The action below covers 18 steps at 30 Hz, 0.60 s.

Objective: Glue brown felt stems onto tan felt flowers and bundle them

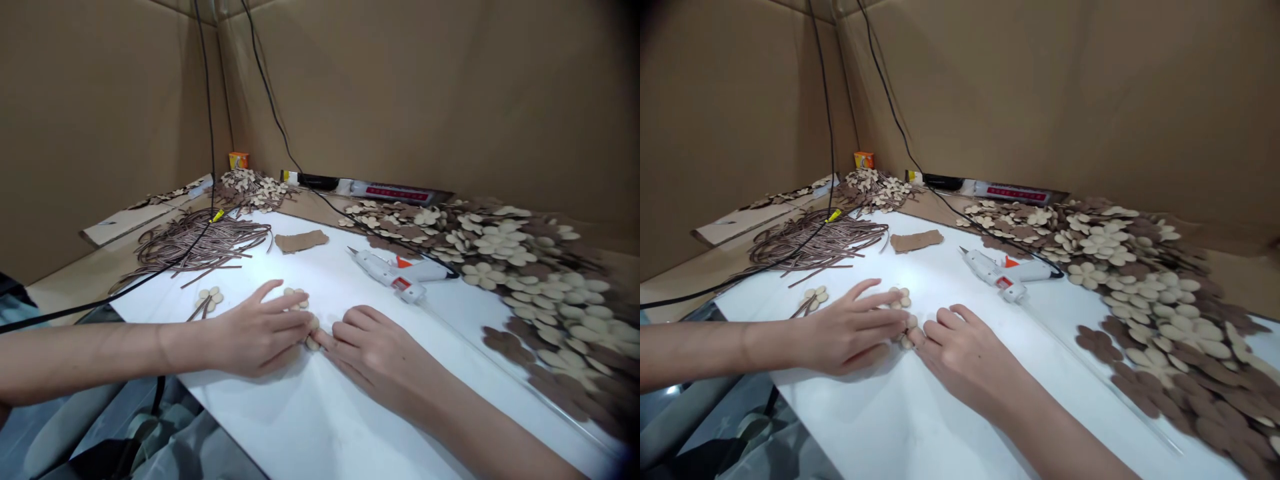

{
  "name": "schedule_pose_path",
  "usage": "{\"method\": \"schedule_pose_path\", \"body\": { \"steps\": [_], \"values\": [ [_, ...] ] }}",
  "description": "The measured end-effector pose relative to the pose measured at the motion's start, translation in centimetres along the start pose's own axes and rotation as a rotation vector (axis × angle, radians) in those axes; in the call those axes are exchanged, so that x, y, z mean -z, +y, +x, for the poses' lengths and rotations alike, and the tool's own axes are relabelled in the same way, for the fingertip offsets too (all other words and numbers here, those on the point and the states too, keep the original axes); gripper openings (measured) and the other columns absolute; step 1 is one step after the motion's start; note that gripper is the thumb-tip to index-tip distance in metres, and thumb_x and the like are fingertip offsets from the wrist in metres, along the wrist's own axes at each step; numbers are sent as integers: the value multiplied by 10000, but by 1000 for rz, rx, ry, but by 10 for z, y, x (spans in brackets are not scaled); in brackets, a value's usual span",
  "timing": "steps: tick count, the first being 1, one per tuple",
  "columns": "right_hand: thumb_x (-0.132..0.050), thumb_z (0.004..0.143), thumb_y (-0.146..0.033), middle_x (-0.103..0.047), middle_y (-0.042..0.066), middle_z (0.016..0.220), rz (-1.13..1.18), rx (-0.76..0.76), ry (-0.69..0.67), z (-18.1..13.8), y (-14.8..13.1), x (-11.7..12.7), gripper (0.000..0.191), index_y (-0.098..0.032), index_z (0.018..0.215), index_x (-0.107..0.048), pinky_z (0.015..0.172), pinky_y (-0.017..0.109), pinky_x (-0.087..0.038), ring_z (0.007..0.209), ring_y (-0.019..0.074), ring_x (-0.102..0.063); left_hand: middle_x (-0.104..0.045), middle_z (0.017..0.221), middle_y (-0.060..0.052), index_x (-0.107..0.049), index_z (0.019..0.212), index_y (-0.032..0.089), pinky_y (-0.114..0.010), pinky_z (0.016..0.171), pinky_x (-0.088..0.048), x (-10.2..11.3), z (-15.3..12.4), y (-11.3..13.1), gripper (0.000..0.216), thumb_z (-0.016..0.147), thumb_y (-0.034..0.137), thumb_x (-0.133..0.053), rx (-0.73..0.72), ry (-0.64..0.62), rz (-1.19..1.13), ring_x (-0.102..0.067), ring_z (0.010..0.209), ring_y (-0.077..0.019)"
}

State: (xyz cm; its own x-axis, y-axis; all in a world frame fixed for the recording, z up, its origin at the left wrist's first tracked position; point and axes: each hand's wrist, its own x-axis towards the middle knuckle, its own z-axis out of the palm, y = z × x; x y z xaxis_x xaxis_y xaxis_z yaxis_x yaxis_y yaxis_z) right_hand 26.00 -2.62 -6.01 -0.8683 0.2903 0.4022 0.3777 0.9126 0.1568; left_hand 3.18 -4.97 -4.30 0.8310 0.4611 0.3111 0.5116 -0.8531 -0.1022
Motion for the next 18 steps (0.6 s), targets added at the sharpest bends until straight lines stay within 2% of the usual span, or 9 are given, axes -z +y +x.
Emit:
{"method": "schedule_pose_path", "body": {
  "steps": [3,7,13,18],
  "values": [
    [-382,926,-158,-540,12,641,38,-33,-4,-2,1,0,260,-189,935,-640,676,303,-368,678,156,-491,-597,1196,-134,-541,1171,131,-478,1095,-163,-11,-3,1,327,874,186,-416,-48,-20,-72,-390,1272,-260],
    [-395,918,-160,-544,11,655,88,-63,-35,-5,3,-1,251,-197,934,-642,687,307,-365,691,157,-483,-576,1230,-143,-496,1218,94,-486,1113,-121,-13,-6,-1,366,865,164,-431,-85,-3,-76,-346,1306,-267],
    [-414,919,-194,-547,8,664,126,-93,-88,-8,5,-1,220,-194,930,-633,712,318,-359,707,157,-476,-535,1283,-134,-444,1224,102,-418,1111,-199,-7,-7,-3,365,862,149,-418,-120,-61,-138,-272,1344,-242],
    [-403,929,-200,-552,6,654,137,-89,-77,-6,5,-2,237,-204,928,-640,735,327,-352,714,155,-478,-570,1216,-171,-407,1207,71,-424,1114,-220,-8,-7,-3,374,839,134,-423,-111,-90,-188,-300,1331,-225]
  ]
}}
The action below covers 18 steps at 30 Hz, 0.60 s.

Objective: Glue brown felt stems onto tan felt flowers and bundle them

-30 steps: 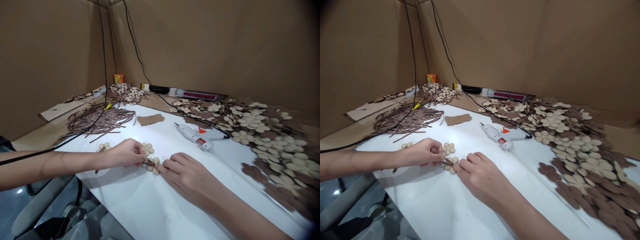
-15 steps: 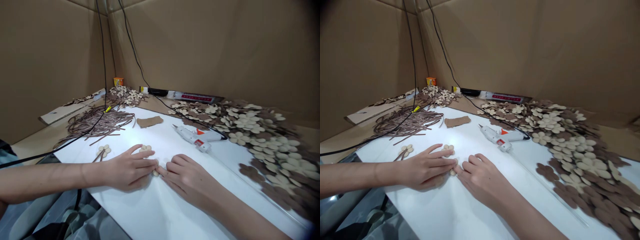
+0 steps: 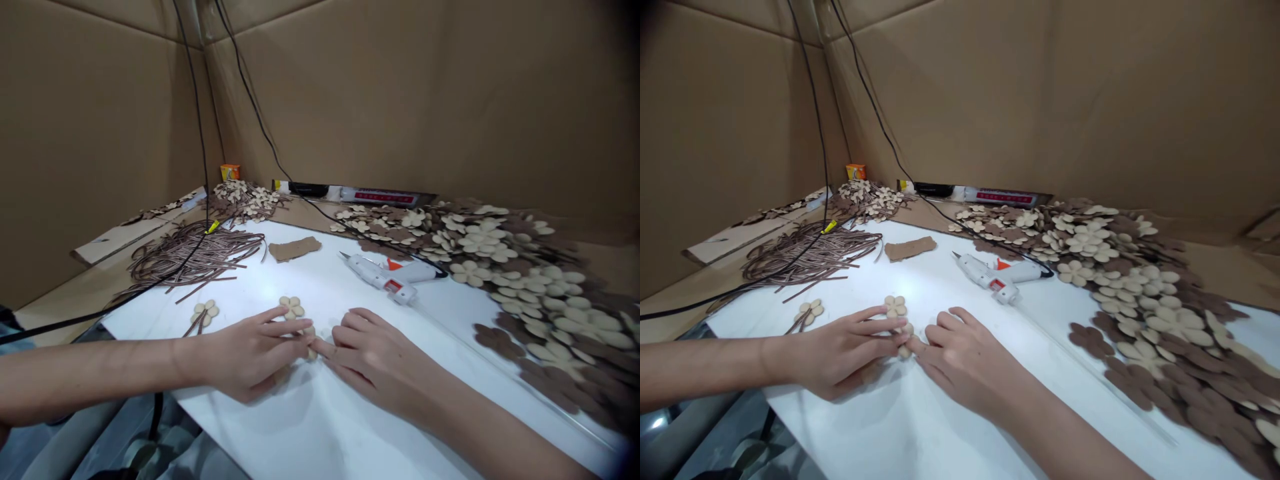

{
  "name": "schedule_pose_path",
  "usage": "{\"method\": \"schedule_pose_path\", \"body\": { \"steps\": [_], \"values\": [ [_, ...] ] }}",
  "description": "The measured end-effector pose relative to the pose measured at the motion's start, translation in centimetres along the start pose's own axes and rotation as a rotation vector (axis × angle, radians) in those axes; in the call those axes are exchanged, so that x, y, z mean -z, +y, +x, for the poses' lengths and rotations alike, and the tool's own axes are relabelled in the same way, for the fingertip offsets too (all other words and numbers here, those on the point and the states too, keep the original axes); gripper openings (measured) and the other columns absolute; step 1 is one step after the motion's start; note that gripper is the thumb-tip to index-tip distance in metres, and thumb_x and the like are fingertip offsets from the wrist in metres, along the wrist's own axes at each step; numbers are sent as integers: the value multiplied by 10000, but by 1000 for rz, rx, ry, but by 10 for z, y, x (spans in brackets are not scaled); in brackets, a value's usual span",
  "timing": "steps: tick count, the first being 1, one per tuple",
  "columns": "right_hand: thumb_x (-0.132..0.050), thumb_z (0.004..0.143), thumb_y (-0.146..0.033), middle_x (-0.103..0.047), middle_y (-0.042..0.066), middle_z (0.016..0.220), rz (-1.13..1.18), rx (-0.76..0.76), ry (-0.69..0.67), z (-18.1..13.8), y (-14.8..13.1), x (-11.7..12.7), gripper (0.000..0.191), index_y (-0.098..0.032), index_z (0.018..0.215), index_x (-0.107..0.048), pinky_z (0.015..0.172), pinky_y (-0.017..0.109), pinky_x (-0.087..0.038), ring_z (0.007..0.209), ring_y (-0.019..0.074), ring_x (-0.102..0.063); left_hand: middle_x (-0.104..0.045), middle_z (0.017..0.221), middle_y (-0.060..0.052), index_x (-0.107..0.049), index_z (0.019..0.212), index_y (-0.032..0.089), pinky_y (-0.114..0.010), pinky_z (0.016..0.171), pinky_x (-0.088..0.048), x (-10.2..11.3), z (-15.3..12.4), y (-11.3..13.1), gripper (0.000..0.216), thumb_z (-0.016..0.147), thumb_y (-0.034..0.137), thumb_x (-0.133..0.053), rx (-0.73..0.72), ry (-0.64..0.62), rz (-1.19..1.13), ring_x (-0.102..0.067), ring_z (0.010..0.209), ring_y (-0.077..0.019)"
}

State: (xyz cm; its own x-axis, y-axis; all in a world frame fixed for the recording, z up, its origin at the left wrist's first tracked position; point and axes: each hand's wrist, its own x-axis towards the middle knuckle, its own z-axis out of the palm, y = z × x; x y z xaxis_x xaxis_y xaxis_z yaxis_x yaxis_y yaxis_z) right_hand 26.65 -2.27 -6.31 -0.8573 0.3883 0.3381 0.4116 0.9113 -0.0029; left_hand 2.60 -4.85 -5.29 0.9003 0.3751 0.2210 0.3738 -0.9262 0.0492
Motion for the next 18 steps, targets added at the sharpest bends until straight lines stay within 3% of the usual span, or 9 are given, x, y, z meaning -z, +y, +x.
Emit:
{"method": "schedule_pose_path", "body": {
  "steps": [7,12,18],
  "values": [
    [-437,918,-197,-539,-2,619,46,28,61,-1,3,1,226,-201,987,-651,714,319,-370,669,147,-467,-596,1104,-230,-280,1281,-25,-476,1050,-328,-4,-1,7,499,828,141,-411,21,77,97,-346,1290,-297],
    [-507,849,-96,-490,-5,573,141,110,272,-5,11,19,189,-134,955,-659,618,286,-376,577,127,-401,-638,920,-189,-304,1255,-38,-504,1033,-325,-1,0,10,472,839,170,-384,15,83,120,-438,1183,-304],
    [-500,833,-71,-499,2,582,157,114,310,-5,12,34,221,-131,981,-651,527,262,-337,548,121,-435,-616,1050,-189,-253,1310,-14,-523,1051,-262,1,-2,15,532,840,184,-401,67,14,103,-458,1121,-286]
  ]
}}
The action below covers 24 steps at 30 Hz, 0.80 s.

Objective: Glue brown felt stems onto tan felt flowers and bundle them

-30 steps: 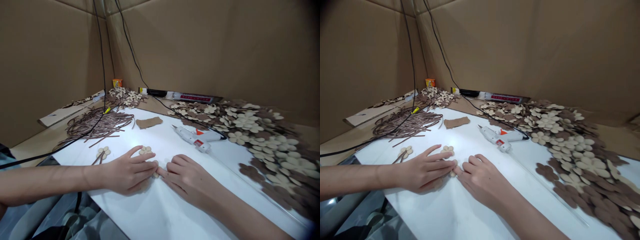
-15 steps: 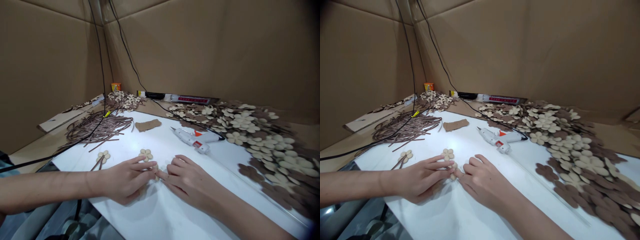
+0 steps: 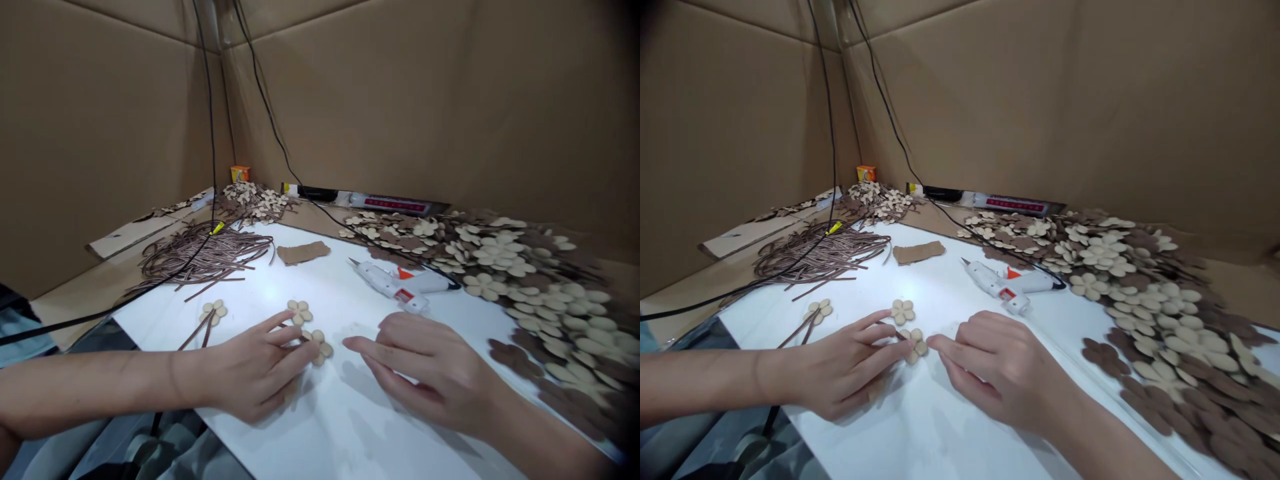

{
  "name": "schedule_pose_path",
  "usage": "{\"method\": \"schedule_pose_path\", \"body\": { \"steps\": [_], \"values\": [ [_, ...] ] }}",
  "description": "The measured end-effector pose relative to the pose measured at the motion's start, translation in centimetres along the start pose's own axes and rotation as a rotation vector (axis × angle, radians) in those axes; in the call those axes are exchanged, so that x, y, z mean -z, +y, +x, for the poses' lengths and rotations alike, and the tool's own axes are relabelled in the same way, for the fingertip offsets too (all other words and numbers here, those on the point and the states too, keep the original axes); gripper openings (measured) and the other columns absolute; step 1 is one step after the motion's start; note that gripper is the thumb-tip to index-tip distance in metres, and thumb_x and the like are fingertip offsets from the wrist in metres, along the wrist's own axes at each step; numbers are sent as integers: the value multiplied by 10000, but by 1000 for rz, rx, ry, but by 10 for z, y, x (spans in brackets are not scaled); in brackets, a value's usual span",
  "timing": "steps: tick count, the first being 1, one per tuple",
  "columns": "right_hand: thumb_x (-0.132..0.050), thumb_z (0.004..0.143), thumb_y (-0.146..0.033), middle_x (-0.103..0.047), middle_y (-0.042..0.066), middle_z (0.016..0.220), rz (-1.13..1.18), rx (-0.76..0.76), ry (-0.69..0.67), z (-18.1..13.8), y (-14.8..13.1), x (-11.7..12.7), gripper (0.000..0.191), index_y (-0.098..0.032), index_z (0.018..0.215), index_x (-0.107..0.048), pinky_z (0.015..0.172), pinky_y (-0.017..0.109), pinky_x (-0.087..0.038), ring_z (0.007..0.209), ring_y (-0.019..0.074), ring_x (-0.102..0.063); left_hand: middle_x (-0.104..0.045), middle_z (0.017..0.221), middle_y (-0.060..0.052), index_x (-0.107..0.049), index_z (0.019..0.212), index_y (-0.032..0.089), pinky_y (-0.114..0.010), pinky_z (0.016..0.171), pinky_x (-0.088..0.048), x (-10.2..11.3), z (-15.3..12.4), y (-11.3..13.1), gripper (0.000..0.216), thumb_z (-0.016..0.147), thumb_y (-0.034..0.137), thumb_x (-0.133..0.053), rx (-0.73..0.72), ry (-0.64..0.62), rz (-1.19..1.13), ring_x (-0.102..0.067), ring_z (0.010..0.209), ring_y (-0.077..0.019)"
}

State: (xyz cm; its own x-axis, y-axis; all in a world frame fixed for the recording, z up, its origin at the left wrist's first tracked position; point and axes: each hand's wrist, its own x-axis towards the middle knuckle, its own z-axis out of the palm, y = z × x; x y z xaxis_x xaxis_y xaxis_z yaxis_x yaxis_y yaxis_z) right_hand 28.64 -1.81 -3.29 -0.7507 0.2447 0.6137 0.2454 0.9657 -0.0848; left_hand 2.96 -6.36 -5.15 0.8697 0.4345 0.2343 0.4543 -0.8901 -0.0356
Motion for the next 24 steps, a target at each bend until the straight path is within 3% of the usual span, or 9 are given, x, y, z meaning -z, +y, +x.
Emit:
{"method": "schedule_pose_path", "body": {
  "steps": [6,9,13,16,18,20,22,24],
  "values": [
    [-453,880,-128,-543,8,613,-25,-34,-142,-3,-4,-15,211,-172,939,-651,527,262,-325,563,123,-461,-623,1020,-191,-244,1331,-33,-538,1073,-201,-2,-7,6,561,837,172,-414,73,-22,-17,-330,1268,-327],
    [-435,895,-162,-567,15,675,-82,-45,-263,-5,-6,-25,213,-190,959,-636,585,278,-346,633,140,-483,-569,1159,-213,-184,1365,-13,-543,1086,-164,-2,-8,6,615,818,138,-422,123,-62,-87,-223,1339,-323],
    [-409,904,-158,-570,18,698,-127,-34,-292,-8,-7,-33,244,-183,1028,-618,628,300,-357,657,147,-497,-363,1402,-195,-44,1419,96,-537,1096,-136,1,-7,0,743,773,53,-410,221,-124,-330,-66,1391,-271],
    [-393,909,-149,-570,22,696,-113,-28,-275,-9,-7,-35,258,-169,1033,-619,652,307,-369,659,147,-508,-286,1456,-167,53,1437,184,-535,1093,-115,2,-9,-6,769,819,55,-385,312,-94,-702,-74,1392,-239],
    [-391,913,-149,-573,24,706,-80,-39,-273,-9,-6,-36,262,-162,1052,-612,667,309,-376,664,146,-510,-348,1431,-143,-13,1441,230,-496,1076,-197,2,-11,-11,682,870,93,-359,407,14,-1067,-181,1374,-227],
    [-402,914,-153,-577,24,723,-39,-61,-277,-9,-5,-36,256,-161,1068,-606,680,308,-383,676,145,-506,-441,1372,-136,-176,1415,245,-446,1027,-297,2,-13,-15,561,897,133,-360,532,184,-1349,-312,1327,-234],
    [-415,913,-155,-577,22,732,-1,-85,-281,-9,-4,-37,250,-162,1076,-604,685,304,-388,683,143,-496,-525,1295,-138,-319,1353,233,-424,997,-328,4,-13,-17,473,894,172,-413,631,291,-1459,-401,1275,-251],
    [-420,912,-157,-576,23,737,21,-96,-280,-10,-4,-37,249,-163,1079,-605,686,304,-391,691,146,-488,-576,1232,-137,-384,1309,222,-419,1001,-317,5,-11,-17,439,880,208,-477,664,289,-1493,-457,1228,-256]
  ]
}}
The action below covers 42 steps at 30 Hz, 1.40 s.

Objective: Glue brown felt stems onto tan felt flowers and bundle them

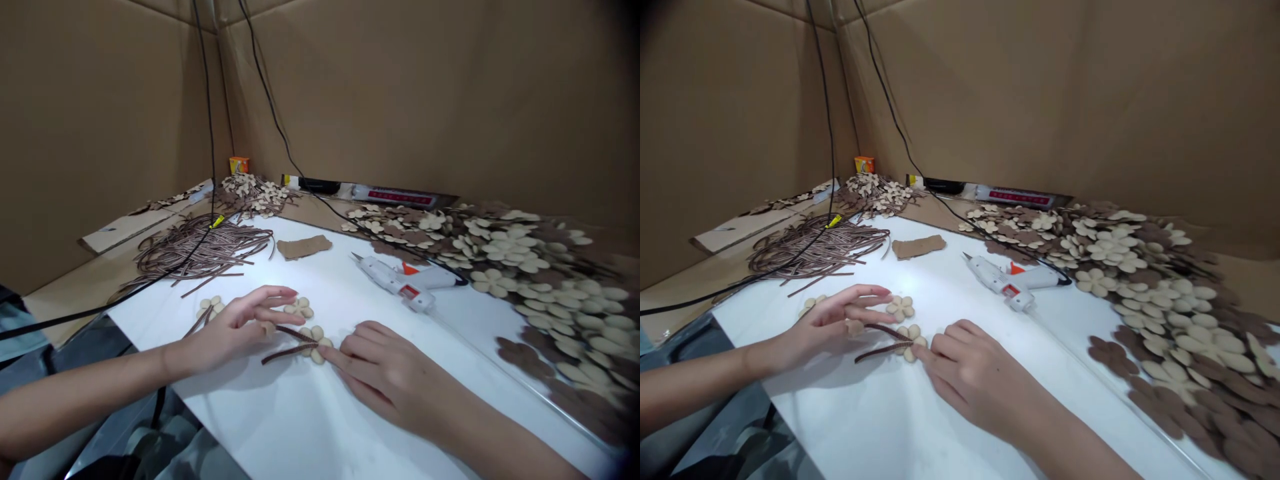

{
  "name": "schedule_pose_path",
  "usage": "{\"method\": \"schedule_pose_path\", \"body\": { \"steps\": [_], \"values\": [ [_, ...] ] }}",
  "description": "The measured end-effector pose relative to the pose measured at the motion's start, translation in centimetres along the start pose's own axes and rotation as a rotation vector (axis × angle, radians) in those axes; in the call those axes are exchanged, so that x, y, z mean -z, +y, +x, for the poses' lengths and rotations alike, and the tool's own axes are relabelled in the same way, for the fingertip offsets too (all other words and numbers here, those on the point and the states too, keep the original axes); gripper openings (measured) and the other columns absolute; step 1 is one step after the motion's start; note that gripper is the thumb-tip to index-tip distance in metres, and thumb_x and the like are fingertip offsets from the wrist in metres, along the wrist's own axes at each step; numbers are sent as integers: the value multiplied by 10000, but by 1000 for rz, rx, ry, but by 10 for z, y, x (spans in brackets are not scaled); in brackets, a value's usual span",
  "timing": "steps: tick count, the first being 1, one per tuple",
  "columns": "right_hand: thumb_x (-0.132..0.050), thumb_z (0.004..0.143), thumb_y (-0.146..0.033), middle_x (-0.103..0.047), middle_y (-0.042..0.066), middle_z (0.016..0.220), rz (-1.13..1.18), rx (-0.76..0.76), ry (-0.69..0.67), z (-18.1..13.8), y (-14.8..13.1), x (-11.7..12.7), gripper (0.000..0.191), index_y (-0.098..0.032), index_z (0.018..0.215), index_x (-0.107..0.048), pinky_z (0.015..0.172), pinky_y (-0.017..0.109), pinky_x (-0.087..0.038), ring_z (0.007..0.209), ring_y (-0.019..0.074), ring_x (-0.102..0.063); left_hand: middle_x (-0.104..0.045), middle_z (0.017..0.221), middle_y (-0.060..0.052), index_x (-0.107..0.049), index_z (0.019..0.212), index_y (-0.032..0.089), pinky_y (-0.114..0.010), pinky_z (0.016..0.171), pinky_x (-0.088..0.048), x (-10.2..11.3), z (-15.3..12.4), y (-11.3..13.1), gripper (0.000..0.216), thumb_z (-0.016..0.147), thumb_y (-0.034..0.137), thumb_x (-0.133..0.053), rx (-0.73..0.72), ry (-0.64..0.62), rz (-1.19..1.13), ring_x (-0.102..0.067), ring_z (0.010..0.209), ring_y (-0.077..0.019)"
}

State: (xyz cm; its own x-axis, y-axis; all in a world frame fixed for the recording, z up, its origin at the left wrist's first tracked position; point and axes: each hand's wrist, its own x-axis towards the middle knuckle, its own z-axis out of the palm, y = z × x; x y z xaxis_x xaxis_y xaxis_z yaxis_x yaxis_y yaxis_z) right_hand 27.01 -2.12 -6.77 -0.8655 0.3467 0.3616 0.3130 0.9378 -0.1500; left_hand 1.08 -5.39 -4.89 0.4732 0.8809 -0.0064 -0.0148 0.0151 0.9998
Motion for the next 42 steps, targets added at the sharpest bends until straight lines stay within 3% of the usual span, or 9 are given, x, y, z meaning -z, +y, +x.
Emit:
{"method": "schedule_pose_path", "body": {
  "steps": [5,10,17,23,30,35,39,42],
  "values": [
    [-413,916,-163,-563,25,729,21,-29,-13,-1,-1,-1,237,-169,1028,-622,663,302,-385,691,149,-484,-566,1242,-133,-417,1272,213,-403,994,-342,-8,4,2,410,872,194,-502,59,-37,-124,-495,1189,-242],
    [-406,917,-167,-567,32,727,19,-20,0,-2,-1,-2,239,-161,1029,-617,651,300,-387,684,152,-476,-556,1236,-113,-477,1206,198,-367,1023,-329,-13,5,5,334,873,193,-509,2,-22,71,-483,1188,-205],
    [-393,918,-156,-576,42,747,28,-25,17,-1,-2,-3,275,-152,1099,-601,644,303,-392,692,157,-483,-609,889,-49,-511,1060,146,-281,807,-472,-13,17,8,355,745,165,-672,98,128,-136,-605,851,-129],
    [-385,918,-158,-560,41,739,25,-34,7,-3,-2,-4,258,-154,1047,-608,673,309,-392,700,159,-484,-555,785,1,-584,906,144,-220,698,-485,-12,19,15,171,744,117,-631,-139,149,158,-567,751,-97],
    [-378,919,-163,-531,24,710,8,-54,-15,-2,-2,-3,255,-171,1028,-609,671,290,-382,681,149,-476,-615,778,-38,-627,932,123,-201,648,-471,-8,18,13,196,802,55,-497,-269,39,541,-603,734,-115],
    [-377,921,-171,-531,26,707,0,-45,-12,-1,-2,-2,257,-161,1031,-609,676,294,-380,688,151,-489,-651,916,-75,-609,954,139,-222,772,-456,-8,19,18,218,887,105,-404,-372,-107,744,-600,859,-132],
    [-371,920,-166,-535,27,700,0,-51,-10,-1,-2,-2,260,-160,984,-623,678,299,-378,680,151,-490,-619,1013,-102,-522,1094,154,-271,843,-444,-11,17,21,256,914,131,-341,-379,-278,827,-564,954,-160],
    [-381,911,-151,-538,22,688,5,-43,7,-2,-2,-3,259,-159,1000,-625,676,296,-378,671,150,-487,-529,1160,-145,-370,1257,163,-330,925,-423,-12,17,19,352,906,171,-364,-419,-409,872,-490,1097,-196]
  ]
}}
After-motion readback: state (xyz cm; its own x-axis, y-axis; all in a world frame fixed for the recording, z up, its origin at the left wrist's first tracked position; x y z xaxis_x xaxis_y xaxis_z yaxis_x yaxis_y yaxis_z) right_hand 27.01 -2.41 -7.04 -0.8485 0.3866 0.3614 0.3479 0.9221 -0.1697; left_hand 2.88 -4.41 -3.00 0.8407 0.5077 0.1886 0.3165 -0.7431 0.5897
